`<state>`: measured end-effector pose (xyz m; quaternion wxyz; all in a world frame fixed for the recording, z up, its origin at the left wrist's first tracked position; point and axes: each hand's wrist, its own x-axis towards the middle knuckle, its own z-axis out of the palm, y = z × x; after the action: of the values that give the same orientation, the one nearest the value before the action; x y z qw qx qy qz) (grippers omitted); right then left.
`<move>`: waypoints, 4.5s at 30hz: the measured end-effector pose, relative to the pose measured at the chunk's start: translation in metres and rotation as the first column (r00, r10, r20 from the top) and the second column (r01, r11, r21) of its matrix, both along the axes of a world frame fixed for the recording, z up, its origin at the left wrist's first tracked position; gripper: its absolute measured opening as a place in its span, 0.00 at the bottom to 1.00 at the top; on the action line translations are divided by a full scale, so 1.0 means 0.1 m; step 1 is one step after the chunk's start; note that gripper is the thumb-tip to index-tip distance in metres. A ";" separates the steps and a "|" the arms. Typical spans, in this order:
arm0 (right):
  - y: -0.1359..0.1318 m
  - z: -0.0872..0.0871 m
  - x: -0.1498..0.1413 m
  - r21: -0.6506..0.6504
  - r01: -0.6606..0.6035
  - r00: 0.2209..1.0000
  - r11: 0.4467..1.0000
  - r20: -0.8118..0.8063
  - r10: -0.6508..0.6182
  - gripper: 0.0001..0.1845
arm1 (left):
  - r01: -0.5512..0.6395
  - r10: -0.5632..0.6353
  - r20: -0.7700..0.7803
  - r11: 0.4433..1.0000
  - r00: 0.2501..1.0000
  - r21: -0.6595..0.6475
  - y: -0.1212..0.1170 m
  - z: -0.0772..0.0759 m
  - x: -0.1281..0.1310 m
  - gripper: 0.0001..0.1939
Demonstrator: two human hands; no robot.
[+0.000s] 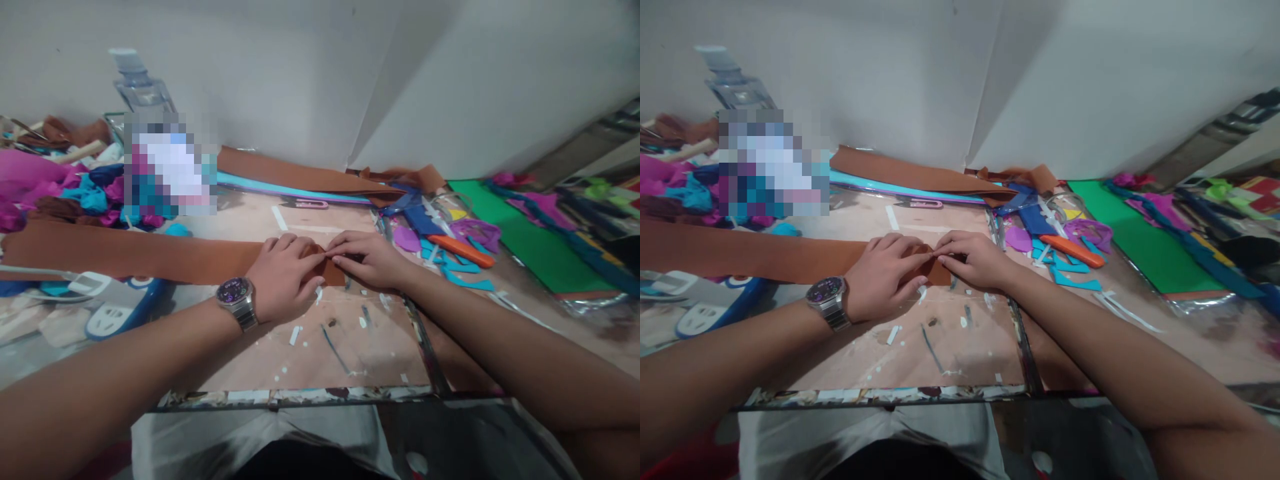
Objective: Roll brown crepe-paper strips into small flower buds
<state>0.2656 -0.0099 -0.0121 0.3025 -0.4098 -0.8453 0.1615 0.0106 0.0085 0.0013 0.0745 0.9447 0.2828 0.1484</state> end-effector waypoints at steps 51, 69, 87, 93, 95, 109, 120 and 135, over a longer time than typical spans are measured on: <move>0.05 -0.04 0.00 -0.099 0.115 0.990 0.988 -0.070 -0.123 0.09 | 0.043 -0.043 0.010 0.999 0.999 -0.029 0.01 -0.06 0.00 0.24; 0.05 -0.03 0.00 -0.085 0.086 0.995 0.993 -0.037 -0.089 0.09 | 0.034 -0.033 0.013 0.997 0.999 -0.063 0.03 0.01 -0.01 0.20; 0.05 -0.04 -0.01 -0.059 0.062 0.998 0.996 -0.014 -0.063 0.09 | 0.018 -0.016 0.027 0.997 1.000 -0.071 0.02 0.02 0.00 0.15; 0.05 -0.05 -0.02 -0.051 0.063 0.998 0.997 -0.016 -0.063 0.09 | -0.004 0.006 0.033 0.998 0.999 -0.064 0.00 0.03 0.00 0.20; 0.05 -0.05 -0.02 -0.049 0.061 0.998 0.997 -0.019 -0.062 0.09 | 0.010 -0.008 0.024 0.998 1.000 -0.058 0.01 0.02 0.00 0.23; 0.04 -0.05 -0.05 -0.051 0.095 0.995 0.994 -0.015 -0.096 0.08 | 0.012 -0.012 -0.004 0.999 1.000 -0.040 0.02 -0.02 0.00 0.24; 0.03 -0.05 -0.09 -0.060 0.136 0.991 0.989 -0.007 -0.136 0.08 | 0.003 -0.002 0.013 0.999 1.000 -0.049 0.01 -0.02 0.01 0.25; 0.02 -0.04 -0.10 -0.047 0.146 0.989 0.988 0.006 -0.146 0.07 | -0.010 0.010 0.009 0.999 1.000 -0.045 0.00 -0.03 0.01 0.30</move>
<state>0.2558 -0.0076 -0.0161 0.3027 -0.4780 -0.8092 0.1586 0.0116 0.0084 -0.0014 0.0962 0.9406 0.2905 0.1469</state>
